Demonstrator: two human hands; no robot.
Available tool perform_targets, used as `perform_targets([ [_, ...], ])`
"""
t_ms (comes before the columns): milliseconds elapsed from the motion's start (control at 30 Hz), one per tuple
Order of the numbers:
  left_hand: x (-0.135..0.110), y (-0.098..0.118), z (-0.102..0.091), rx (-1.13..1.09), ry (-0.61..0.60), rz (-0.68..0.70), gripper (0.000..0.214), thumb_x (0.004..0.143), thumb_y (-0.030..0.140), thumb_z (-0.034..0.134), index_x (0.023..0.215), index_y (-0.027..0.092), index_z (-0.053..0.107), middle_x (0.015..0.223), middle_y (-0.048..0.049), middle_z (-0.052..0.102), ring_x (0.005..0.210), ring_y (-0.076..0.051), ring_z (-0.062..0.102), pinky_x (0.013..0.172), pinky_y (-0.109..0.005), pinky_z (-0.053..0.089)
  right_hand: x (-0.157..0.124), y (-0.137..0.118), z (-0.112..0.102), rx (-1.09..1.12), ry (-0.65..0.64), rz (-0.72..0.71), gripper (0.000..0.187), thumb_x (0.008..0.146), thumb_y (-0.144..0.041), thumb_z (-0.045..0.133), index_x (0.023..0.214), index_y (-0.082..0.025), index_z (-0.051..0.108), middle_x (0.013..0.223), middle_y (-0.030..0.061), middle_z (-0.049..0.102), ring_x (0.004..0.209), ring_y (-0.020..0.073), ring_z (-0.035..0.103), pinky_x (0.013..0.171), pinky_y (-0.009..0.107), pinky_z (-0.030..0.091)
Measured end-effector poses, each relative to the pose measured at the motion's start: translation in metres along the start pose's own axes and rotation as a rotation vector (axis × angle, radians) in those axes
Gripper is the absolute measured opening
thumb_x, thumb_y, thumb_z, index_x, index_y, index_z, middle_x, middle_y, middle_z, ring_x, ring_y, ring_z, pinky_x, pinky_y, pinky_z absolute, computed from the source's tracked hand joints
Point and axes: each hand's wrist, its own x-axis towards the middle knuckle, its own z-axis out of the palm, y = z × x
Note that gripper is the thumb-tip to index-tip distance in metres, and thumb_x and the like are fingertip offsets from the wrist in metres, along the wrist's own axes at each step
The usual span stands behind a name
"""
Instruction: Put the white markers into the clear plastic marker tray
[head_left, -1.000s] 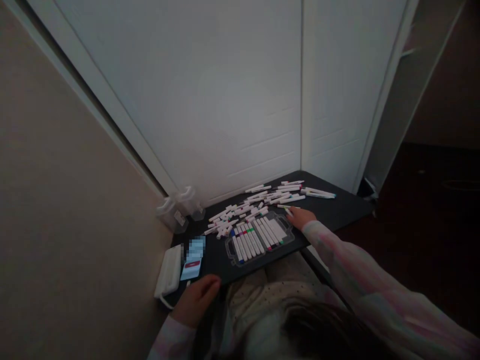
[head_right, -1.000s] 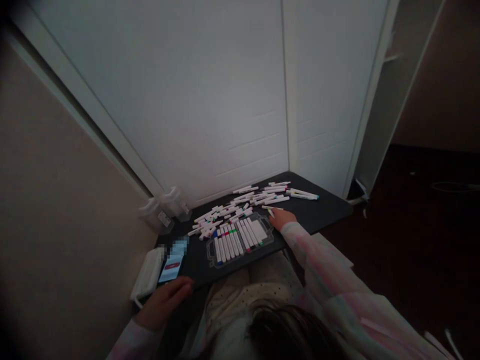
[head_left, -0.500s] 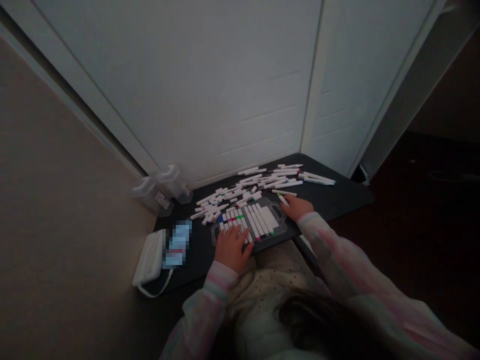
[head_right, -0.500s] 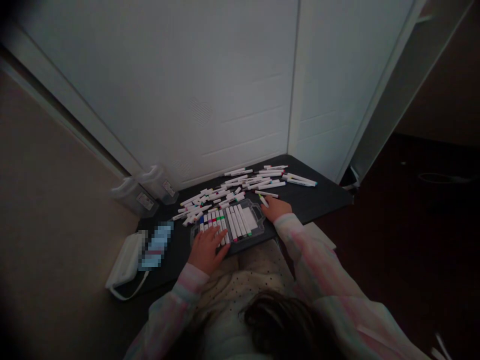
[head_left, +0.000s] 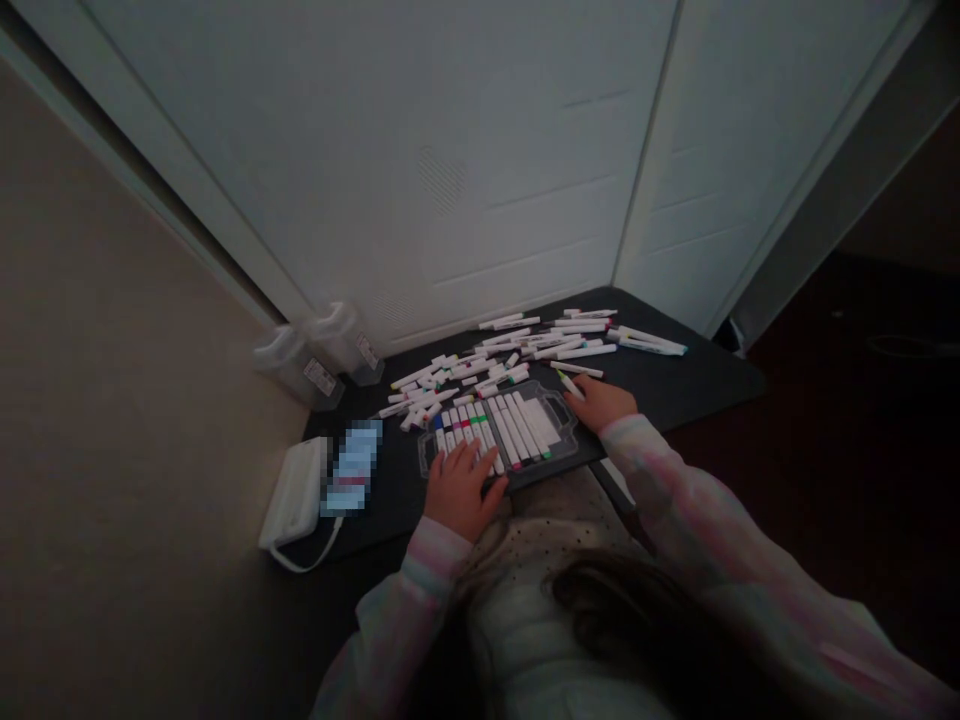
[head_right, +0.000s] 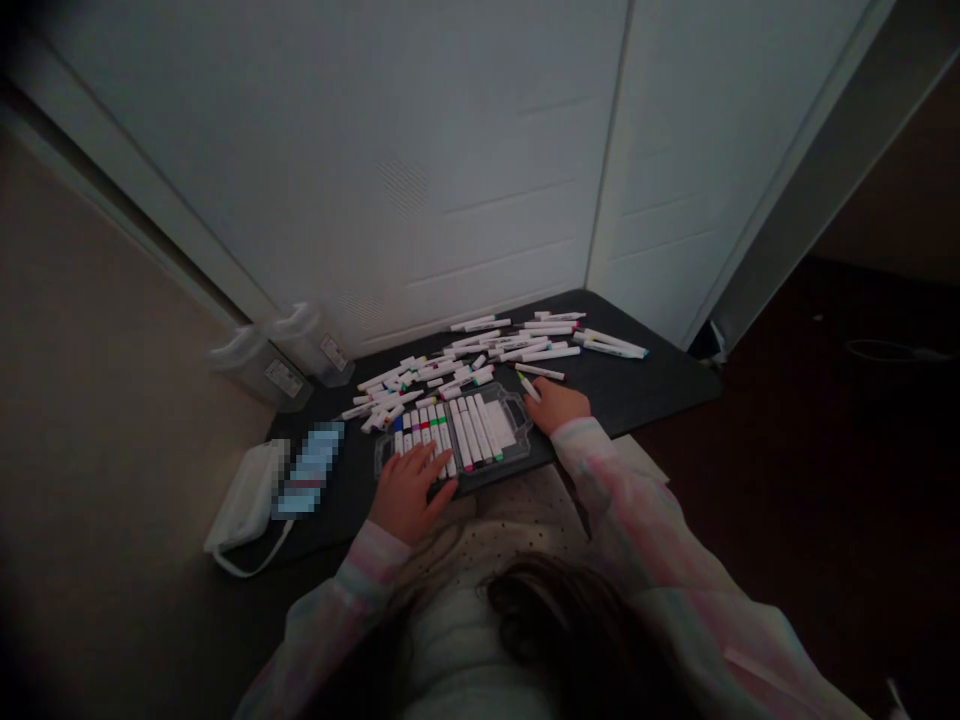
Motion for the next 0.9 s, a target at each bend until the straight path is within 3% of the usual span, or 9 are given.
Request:
perform_targets([
  [333, -0.014, -0.007, -0.008, -0.004, 0.028, -0.037, 0.037, 0.076, 0.036, 0.054, 0.109, 0.022, 0.058, 0.113, -0.0113, 0.058, 0.107, -0.03, 0.049, 0.089, -0.051, 0.036, -0.006, -0.015, 0.008, 0.03, -0.009, -0.049, 0.031, 0.082, -0.039, 0.038, 0.102, -0.022, 0.055, 0.083, 0.0083, 0.067, 0.077, 0.0253, 0.063, 0.059, 0.029, 0.038],
  [433, -0.013, -0.011, -0.01, -0.115, 0.08, -0.051, 0.035, 0.072, 0.036, 0.057, 0.104, 0.022, 0.06, 0.109, -0.0113, 0.059, 0.103, -0.03, 0.051, 0.087, -0.05, 0.038, -0.006, -0.015, 0.01, 0.077, -0.002, -0.056, 0.029, 0.081, -0.038, 0.04, 0.1, -0.022, 0.055, 0.082, 0.0081, 0.067, 0.075, 0.0244, 0.063, 0.057, 0.028, 0.036],
  [600, 0.003, -0.015, -0.012, -0.309, 0.143, -0.065, 0.021, 0.077, 0.032, 0.049, 0.087, 0.019, 0.064, 0.091, -0.0087, 0.064, 0.09, -0.024, 0.055, 0.082, -0.044, 0.041, -0.007, -0.015, 0.013, 0.218, 0.054, -0.049, 0.028, 0.08, -0.037, 0.042, 0.097, -0.02, 0.056, 0.081, 0.0076, 0.067, 0.073, 0.0229, 0.061, 0.058, 0.027, 0.036],
  [900, 0.035, -0.005, -0.007, -0.674, 0.163, -0.054, 0.021, 0.083, 0.026, 0.042, 0.085, 0.016, 0.06, 0.083, -0.0055, 0.064, 0.082, -0.014, 0.059, 0.074, -0.027, 0.048, -0.004, -0.014, 0.018, 0.656, 0.241, -0.05, 0.032, 0.076, -0.044, 0.041, 0.083, -0.017, 0.057, 0.067, 0.0017, 0.061, 0.063, 0.0151, 0.054, 0.059, 0.024, 0.039],
])
